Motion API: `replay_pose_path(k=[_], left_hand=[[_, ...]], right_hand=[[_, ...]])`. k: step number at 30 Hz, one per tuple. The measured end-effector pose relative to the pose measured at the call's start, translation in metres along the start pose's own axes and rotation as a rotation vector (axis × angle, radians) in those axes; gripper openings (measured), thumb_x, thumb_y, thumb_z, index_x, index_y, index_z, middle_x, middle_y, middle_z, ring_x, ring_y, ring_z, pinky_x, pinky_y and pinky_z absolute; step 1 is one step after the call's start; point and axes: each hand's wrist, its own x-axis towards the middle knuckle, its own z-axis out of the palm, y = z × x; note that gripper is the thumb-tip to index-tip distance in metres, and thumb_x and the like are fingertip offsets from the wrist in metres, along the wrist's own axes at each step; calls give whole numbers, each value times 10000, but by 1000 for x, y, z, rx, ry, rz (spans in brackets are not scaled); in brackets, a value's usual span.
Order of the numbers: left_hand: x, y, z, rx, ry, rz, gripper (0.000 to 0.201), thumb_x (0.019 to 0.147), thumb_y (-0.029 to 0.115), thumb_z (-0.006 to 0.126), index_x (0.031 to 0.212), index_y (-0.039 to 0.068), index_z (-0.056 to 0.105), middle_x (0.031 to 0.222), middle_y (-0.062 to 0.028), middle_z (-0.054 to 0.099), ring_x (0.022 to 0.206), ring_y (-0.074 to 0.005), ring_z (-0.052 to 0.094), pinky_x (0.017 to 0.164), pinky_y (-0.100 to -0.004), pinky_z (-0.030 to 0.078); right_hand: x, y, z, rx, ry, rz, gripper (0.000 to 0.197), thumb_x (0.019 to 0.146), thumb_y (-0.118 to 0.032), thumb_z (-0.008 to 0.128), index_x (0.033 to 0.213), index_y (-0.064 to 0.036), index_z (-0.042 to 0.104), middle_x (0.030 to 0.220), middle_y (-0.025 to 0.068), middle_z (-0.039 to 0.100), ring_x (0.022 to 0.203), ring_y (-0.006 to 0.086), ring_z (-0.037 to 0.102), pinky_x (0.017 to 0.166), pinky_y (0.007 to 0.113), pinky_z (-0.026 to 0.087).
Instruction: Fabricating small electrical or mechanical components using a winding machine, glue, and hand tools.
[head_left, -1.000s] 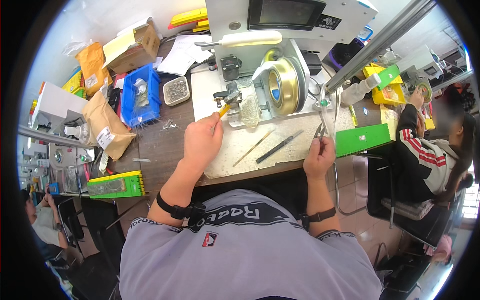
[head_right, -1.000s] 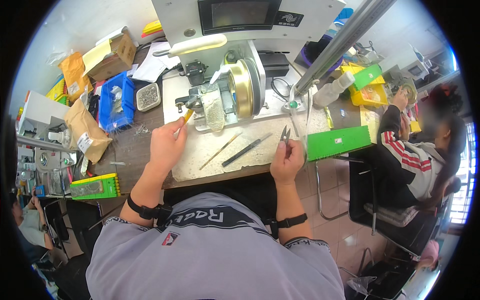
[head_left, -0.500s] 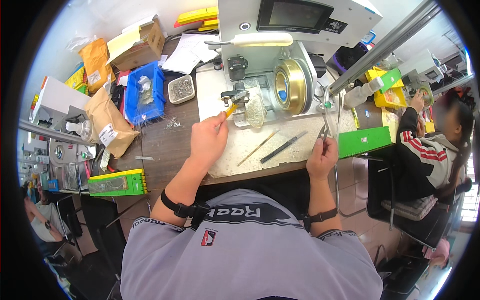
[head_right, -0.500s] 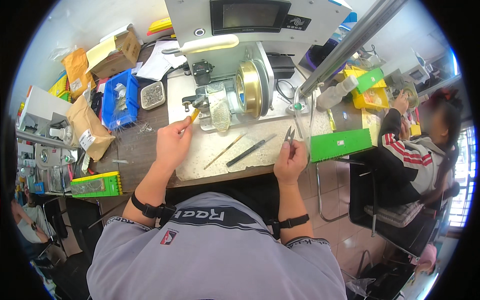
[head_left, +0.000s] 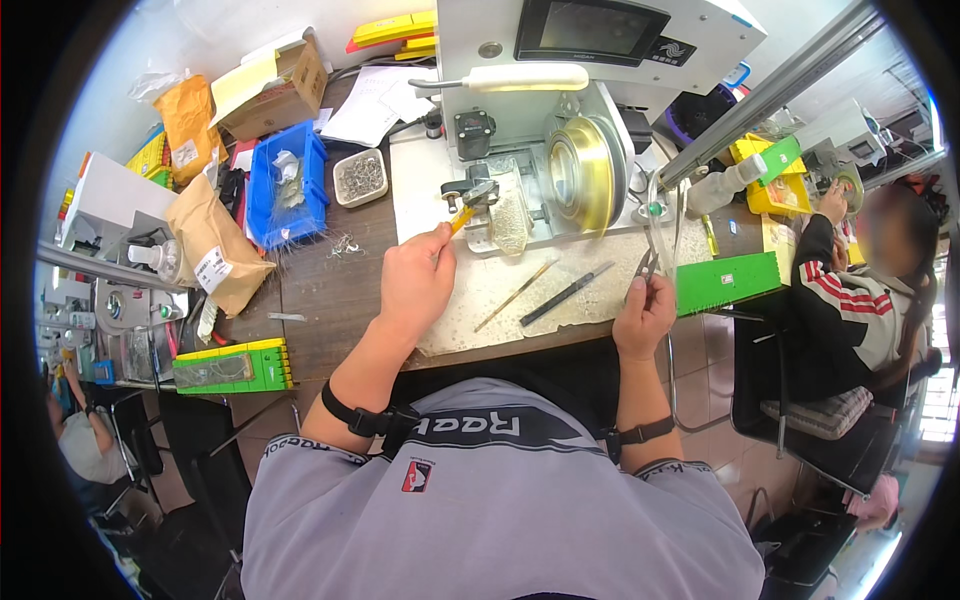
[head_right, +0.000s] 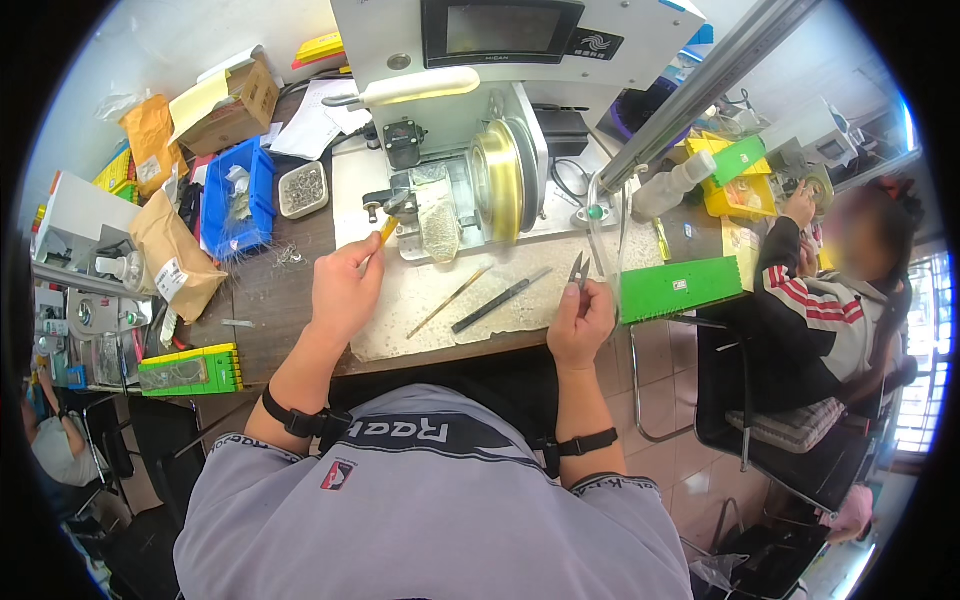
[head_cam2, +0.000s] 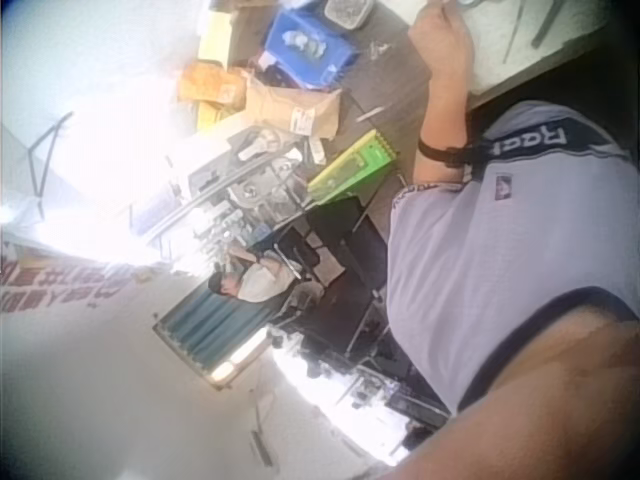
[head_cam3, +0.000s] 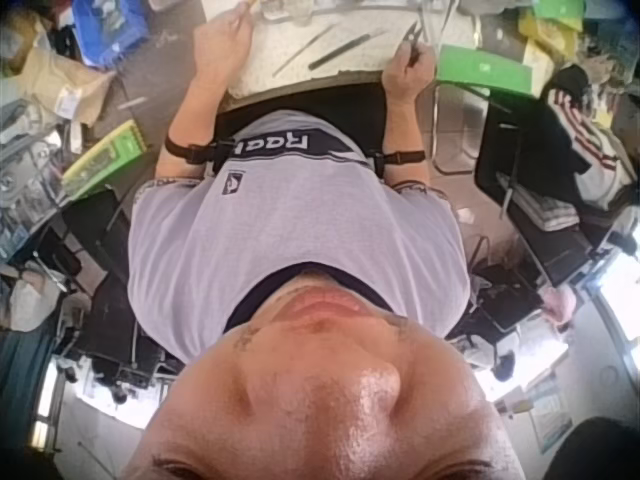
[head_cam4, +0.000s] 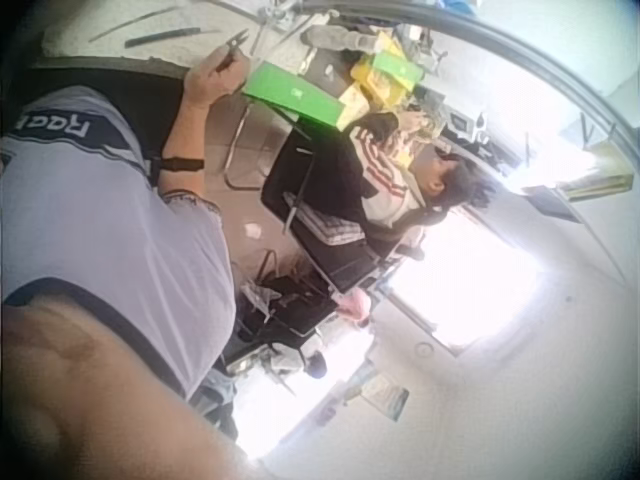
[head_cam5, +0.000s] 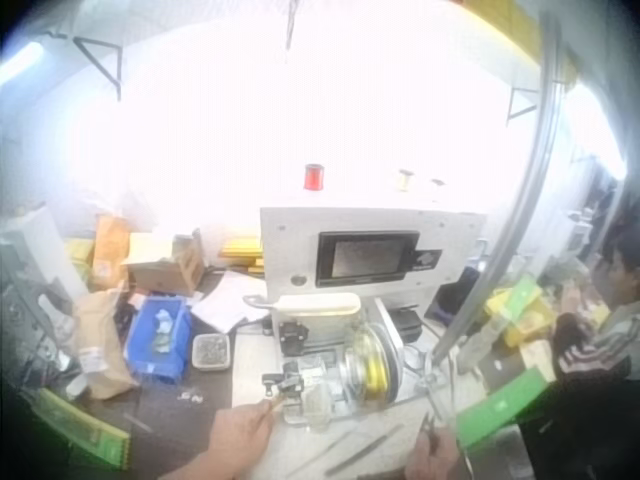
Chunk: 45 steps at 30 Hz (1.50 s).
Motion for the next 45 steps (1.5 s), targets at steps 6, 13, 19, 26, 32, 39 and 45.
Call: replay_pose_path(k=[6,13,19,26,32,39,45], left_hand=[[-1,-1,1,7,6,30,184,908,47,635,1045,-34,728,880,-254,695,753,-412,686,666,-441,539],[-1,-5,2,-3,17,60,197,900,30,635,1061,-37,727,879,-252,694,749,-407,685,663,-436,538],[-1,-5,1,8,3,38,193,905,37,638,1061,-36,727,873,-247,695,746,-403,686,662,-433,539],[-1,-6,1,10,2,40,193,902,33,641,1060,-36,727,875,-251,693,750,-407,685,669,-435,541],[5,-2,-13,47,-68,27,208,899,63,664,1071,-36,727,895,-248,705,772,-394,702,679,-424,547],[42,12,-40,-58,37,136,241,889,150,735,1085,8,732,953,-131,723,848,-240,678,805,-309,518],[82,24,-50,-55,-218,334,320,838,158,786,1107,0,714,1043,-121,686,983,-254,659,890,-341,494]], right_hand=[[0,1,0,4,3,-1,111,952,-108,636,932,0,622,776,51,551,654,155,504,601,295,413],[0,-1,0,3,-5,3,108,950,-103,635,933,2,619,778,49,542,653,150,497,601,291,410],[0,-1,0,8,1,0,108,950,-103,632,931,2,620,774,48,537,651,151,492,597,290,403],[1,-5,0,-8,-5,9,116,954,-109,632,923,2,617,769,51,530,653,155,489,595,292,400],[0,-4,0,-25,-11,-5,98,982,-86,608,934,-1,606,774,3,518,691,103,464,623,257,393],[-5,-23,-12,77,-133,-17,59,967,-53,587,945,1,585,838,23,522,723,95,446,647,251,391],[1,-69,-4,109,-290,-247,85,875,-53,655,918,-9,596,729,84,548,586,191,498,529,303,404]])
